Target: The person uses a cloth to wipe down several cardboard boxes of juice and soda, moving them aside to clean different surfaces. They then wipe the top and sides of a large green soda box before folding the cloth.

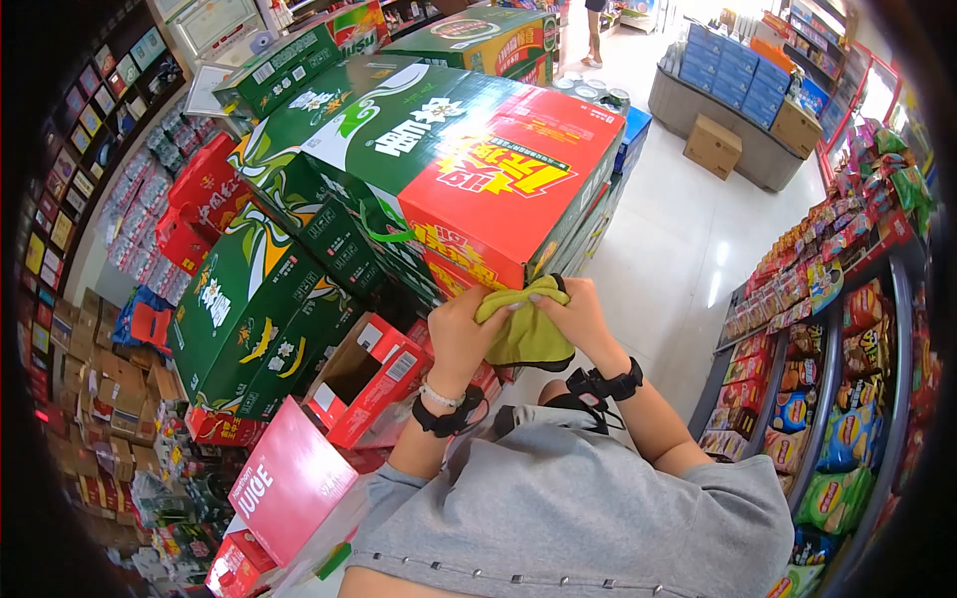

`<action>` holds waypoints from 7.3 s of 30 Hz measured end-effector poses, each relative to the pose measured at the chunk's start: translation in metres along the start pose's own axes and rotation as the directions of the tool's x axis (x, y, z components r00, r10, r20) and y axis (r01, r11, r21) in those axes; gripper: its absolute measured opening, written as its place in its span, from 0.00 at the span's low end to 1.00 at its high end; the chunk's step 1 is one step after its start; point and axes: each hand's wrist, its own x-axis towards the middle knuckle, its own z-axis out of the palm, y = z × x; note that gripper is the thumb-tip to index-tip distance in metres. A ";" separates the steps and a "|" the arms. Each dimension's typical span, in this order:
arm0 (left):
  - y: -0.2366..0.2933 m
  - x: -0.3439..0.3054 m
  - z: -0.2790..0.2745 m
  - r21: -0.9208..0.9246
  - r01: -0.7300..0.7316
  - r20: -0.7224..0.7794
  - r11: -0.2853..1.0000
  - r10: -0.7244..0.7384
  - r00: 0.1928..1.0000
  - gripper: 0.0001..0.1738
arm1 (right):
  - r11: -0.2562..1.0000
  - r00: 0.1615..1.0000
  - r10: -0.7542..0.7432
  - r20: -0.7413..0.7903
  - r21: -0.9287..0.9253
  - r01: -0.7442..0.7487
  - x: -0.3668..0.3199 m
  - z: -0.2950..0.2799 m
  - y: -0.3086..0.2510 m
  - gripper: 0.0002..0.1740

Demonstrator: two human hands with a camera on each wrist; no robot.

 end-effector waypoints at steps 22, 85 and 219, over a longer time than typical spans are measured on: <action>-0.015 -0.015 0.006 0.102 0.037 0.128 0.994 -0.050 0.990 0.15 | 0.988 0.988 0.150 0.035 -0.039 -0.149 -0.011 0.014 0.035 0.14; -0.004 -0.002 -0.004 0.026 0.019 0.031 0.999 -0.020 0.999 0.14 | 0.998 0.998 0.053 -0.035 0.034 -0.051 -0.012 0.008 -0.008 0.15; -0.008 0.011 -0.008 -0.078 0.053 0.134 0.996 -0.043 0.990 0.10 | 0.979 0.995 -0.080 -0.060 -0.194 0.067 -0.001 0.000 -0.006 0.10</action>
